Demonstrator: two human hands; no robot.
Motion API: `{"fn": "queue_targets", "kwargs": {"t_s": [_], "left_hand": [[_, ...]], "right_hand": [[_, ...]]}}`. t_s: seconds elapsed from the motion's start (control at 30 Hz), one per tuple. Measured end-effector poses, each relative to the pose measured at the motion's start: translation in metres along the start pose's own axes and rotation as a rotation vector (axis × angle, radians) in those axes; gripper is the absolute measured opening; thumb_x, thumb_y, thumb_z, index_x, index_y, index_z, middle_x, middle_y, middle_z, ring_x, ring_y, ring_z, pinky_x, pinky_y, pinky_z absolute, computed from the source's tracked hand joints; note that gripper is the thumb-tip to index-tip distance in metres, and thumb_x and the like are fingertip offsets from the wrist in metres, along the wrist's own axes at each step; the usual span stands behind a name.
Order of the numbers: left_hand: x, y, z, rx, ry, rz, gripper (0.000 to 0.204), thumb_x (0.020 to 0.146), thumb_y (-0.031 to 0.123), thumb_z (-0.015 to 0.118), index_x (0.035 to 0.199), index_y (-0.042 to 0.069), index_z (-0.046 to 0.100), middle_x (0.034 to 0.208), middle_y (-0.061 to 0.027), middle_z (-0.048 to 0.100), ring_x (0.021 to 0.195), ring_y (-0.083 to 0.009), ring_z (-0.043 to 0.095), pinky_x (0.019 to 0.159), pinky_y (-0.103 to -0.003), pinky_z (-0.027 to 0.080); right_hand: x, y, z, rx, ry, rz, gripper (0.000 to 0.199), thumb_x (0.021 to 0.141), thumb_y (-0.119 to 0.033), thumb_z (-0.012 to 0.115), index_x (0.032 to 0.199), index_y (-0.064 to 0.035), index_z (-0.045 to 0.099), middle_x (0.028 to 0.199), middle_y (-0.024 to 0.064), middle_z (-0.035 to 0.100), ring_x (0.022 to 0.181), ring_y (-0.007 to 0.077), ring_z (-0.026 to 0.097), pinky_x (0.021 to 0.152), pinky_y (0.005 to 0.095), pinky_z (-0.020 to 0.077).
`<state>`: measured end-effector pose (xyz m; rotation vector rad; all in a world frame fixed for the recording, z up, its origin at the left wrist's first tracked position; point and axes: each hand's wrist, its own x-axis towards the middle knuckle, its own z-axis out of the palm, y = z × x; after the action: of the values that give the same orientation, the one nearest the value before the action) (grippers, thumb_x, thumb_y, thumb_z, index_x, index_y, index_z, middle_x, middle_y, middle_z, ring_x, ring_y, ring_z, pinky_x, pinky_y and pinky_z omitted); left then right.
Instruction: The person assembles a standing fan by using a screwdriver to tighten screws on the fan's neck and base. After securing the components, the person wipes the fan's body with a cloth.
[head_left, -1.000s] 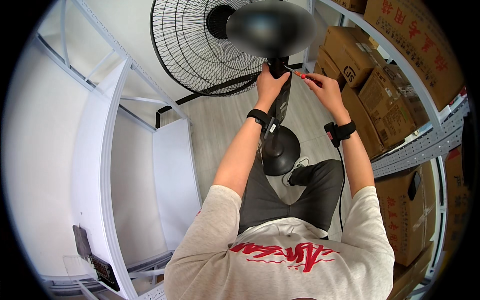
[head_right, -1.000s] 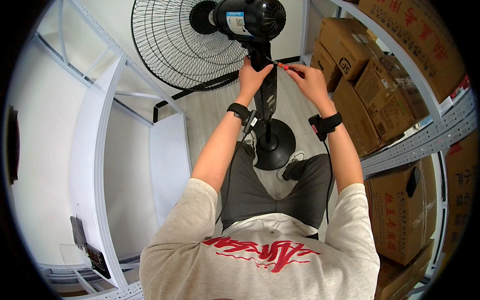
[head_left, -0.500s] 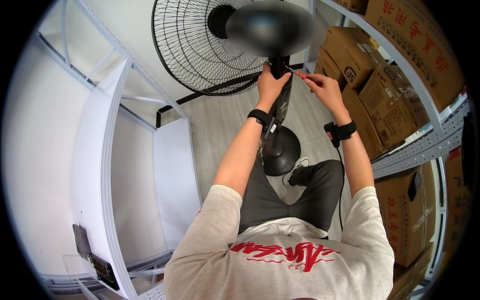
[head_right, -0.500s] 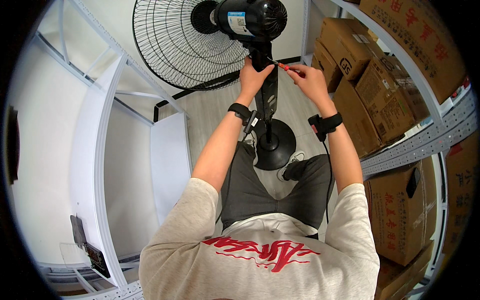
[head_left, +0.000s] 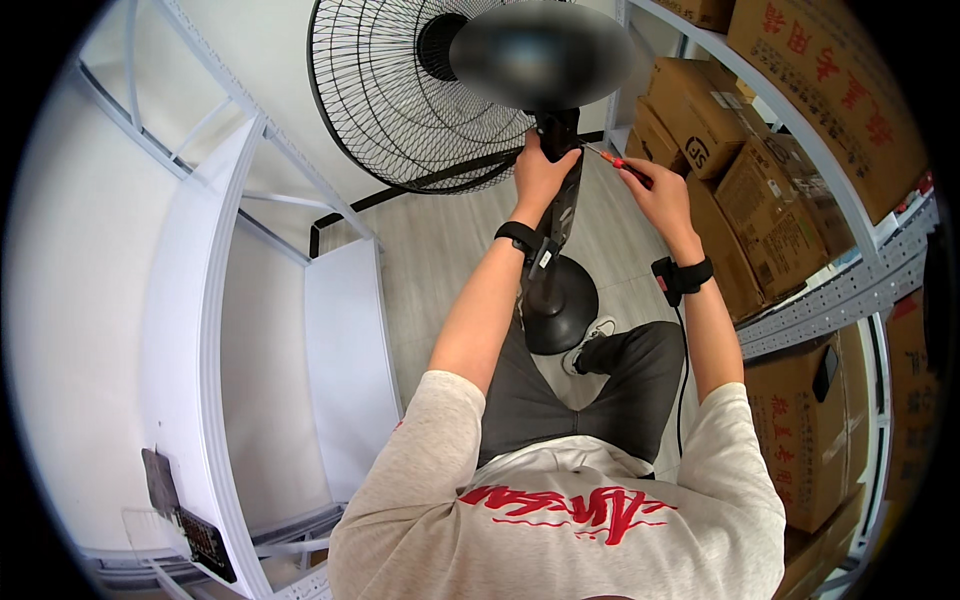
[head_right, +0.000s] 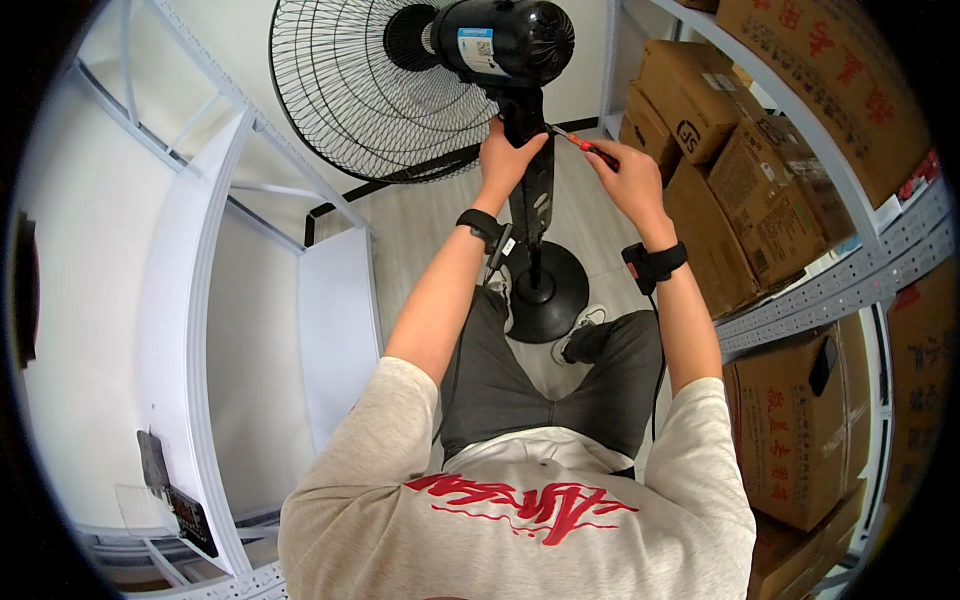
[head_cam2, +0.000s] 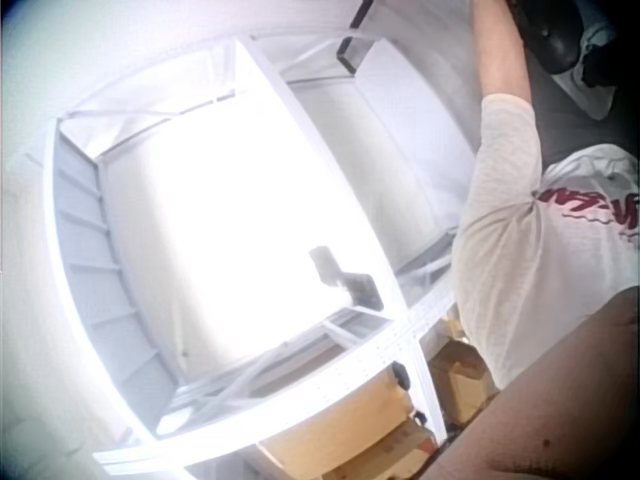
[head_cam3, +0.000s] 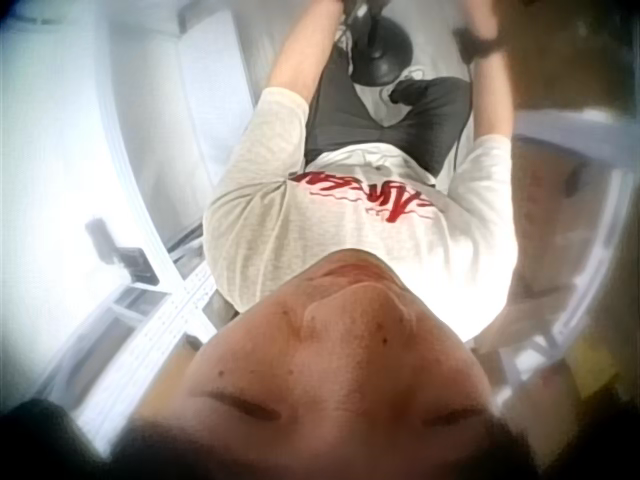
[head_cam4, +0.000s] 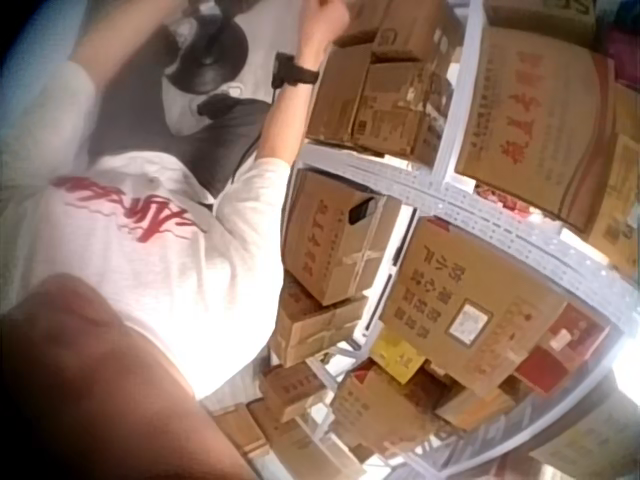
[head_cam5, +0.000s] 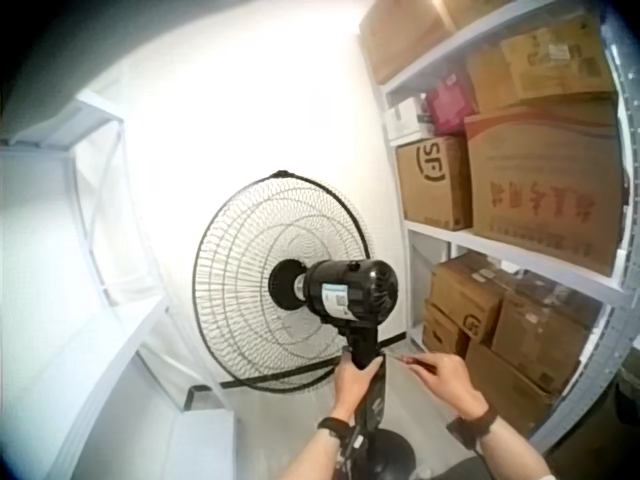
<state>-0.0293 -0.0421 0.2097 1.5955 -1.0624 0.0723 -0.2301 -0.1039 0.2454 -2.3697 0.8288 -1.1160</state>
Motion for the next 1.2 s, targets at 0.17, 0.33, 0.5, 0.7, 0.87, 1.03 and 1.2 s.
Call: {"fn": "queue_targets", "kwargs": {"t_s": [0.17, 0.33, 0.5, 0.7, 0.87, 1.03, 1.2], "left_hand": [[-0.001, 0.003, -0.001, 0.01, -0.014, -0.035, 0.071, 0.068, 0.04, 0.079, 0.113, -0.007, 0.049, 0.096, -0.0273, 0.064, 0.091, -0.0421, 0.063, 0.079, -0.043, 0.051], [-0.002, -0.004, 0.0, 0.015, 0.029, 0.019, 0.064, 0.07, 0.036, 0.077, 0.109, -0.004, 0.045, 0.093, -0.0288, 0.063, 0.089, -0.0454, 0.061, 0.075, -0.046, 0.05], [-0.005, -0.003, 0.001, -0.008, -0.038, -0.016, 0.063, 0.073, 0.035, 0.075, 0.113, -0.004, 0.045, 0.103, -0.0291, 0.06, 0.095, -0.0443, 0.06, 0.08, -0.045, 0.049], [-0.022, -0.019, -0.007, -0.098, 0.082, 0.213, 0.06, 0.079, 0.024, 0.071, 0.125, -0.003, 0.044, 0.117, -0.0232, 0.056, 0.108, -0.0378, 0.055, 0.091, -0.041, 0.044], [-0.041, -0.008, -0.024, -0.171, 0.139, 0.196, 0.039, 0.085, 0.013, 0.064, 0.118, -0.002, 0.051, 0.105, -0.0152, 0.06, 0.092, -0.0257, 0.06, 0.081, -0.034, 0.049], [-0.048, 0.005, -0.038, -0.716, -0.198, -0.232, 0.024, 0.096, 0.019, 0.054, 0.108, -0.001, 0.058, 0.095, -0.0058, 0.064, 0.079, -0.0104, 0.059, 0.068, -0.024, 0.047], [-0.053, 0.001, -0.044, -0.867, -0.198, -0.313, 0.024, 0.097, 0.021, 0.051, 0.105, 0.0, 0.059, 0.094, -0.0058, 0.064, 0.08, -0.0108, 0.059, 0.069, -0.024, 0.047]], "right_hand": [[-0.012, -0.001, -0.009, 0.1, 0.034, 0.098, 0.027, 0.083, -0.025, 0.068, 0.103, -0.0063, 0.069, 0.078, 0.013, 0.067, 0.064, 0.0186, 0.062, 0.062, 0.0284, 0.0473], [-0.02, -0.014, -0.01, 0.21, 0.037, 0.121, 0.026, 0.082, -0.023, 0.069, 0.103, -0.0054, 0.069, 0.07, 0.0081, 0.065, 0.062, 0.0111, 0.057, 0.06, 0.0257, 0.0455], [-0.035, -0.005, 0.002, 0.246, 0.02, 0.205, 0.027, 0.082, -0.023, 0.069, 0.103, -0.0061, 0.069, 0.067, 0.006, 0.063, 0.06, 0.0087, 0.054, 0.059, 0.0245, 0.0443], [-0.048, -0.01, 0.014, 0.327, -0.025, 0.3, 0.026, 0.083, -0.023, 0.068, 0.104, -0.0067, 0.069, 0.066, 0.0025, 0.063, 0.06, 0.0059, 0.054, 0.057, 0.0227, 0.0427], [-0.053, -0.019, 0.021, 0.423, -0.055, 0.306, 0.024, 0.085, -0.022, 0.068, 0.103, -0.0074, 0.069, 0.066, 0.0, 0.063, 0.061, 0.0042, 0.054, 0.057, 0.0211, 0.0416], [-0.06, -0.028, 0.04, 0.501, -0.051, 0.262, 0.022, 0.085, -0.021, 0.068, 0.103, -0.0071, 0.069, 0.065, -0.0005, 0.062, 0.061, 0.0032, 0.054, 0.055, 0.0198, 0.04], [-0.067, -0.033, 0.053, 0.512, -0.063, 0.246, 0.023, 0.085, -0.021, 0.068, 0.103, -0.006, 0.069, 0.066, -0.0007, 0.062, 0.06, 0.003, 0.051, 0.055, 0.02, 0.04]]}}
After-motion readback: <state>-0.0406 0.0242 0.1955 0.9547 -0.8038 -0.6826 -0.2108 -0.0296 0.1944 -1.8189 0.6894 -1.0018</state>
